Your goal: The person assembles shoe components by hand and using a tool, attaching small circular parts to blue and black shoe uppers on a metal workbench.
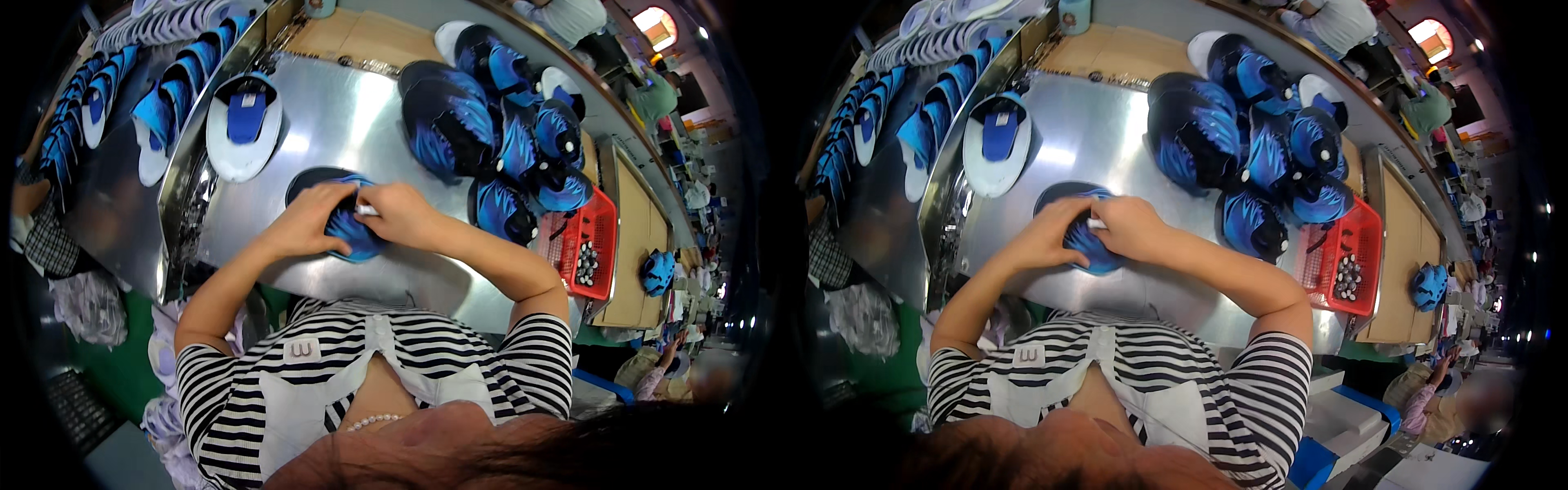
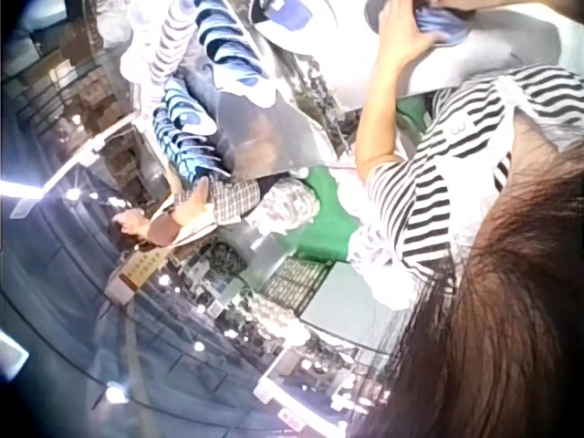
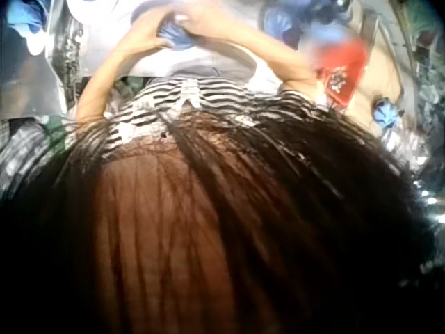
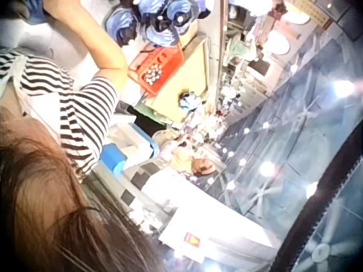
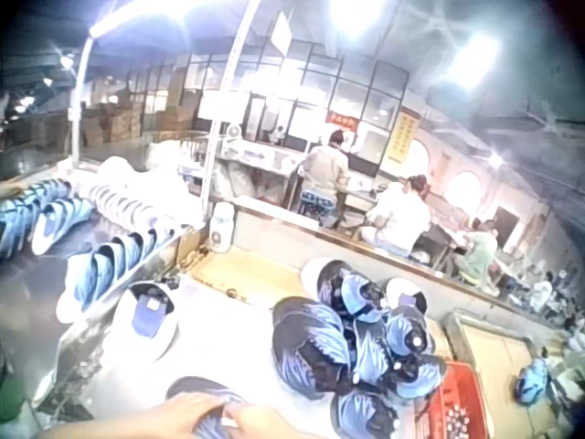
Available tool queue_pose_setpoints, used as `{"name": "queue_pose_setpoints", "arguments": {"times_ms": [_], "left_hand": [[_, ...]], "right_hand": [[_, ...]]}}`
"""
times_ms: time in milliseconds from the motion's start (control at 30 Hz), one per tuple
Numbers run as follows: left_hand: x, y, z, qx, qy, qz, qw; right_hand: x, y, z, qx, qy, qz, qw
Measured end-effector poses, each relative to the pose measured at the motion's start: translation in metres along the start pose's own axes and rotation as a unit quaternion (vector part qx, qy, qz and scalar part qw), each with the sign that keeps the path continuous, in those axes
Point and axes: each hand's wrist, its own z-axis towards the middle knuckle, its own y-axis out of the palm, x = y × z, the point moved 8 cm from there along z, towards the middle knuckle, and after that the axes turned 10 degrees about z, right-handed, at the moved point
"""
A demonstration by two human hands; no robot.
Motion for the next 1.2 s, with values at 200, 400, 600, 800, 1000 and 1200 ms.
{"name": "queue_pose_setpoints", "arguments": {"times_ms": [200, 400, 600, 800, 1000, 1200], "left_hand": [[0.002, 0.004, -0.024, -0.045, 0.026, 0.132, 0.990], [0.076, 0.011, -0.024, 0.032, 0.177, 0.295, 0.939], [0.071, 0.000, -0.016, 0.111, 0.099, 0.033, 0.988], [0.080, -0.029, -0.009, 0.133, -0.126, -0.485, 0.855], [0.062, -0.013, -0.016, 0.128, -0.190, -0.603, 0.765], [0.053, -0.005, -0.018, 0.103, -0.159, -0.663, 0.724]], "right_hand": [[0.035, -0.095, -0.037, 0.283, 0.069, -0.360, 0.886], [0.085, -0.093, -0.039, 0.250, 0.055, -0.321, 0.912], [0.011, -0.046, -0.021, 0.190, -0.022, -0.225, 0.956], [0.039, -0.036, -0.035, 0.144, 0.056, -0.247, 0.957], [-0.007, -0.042, -0.069, 0.262, -0.074, -0.019, 0.962], [-0.030, 0.000, -0.078, 0.151, -0.010, 0.482, 0.863]]}}
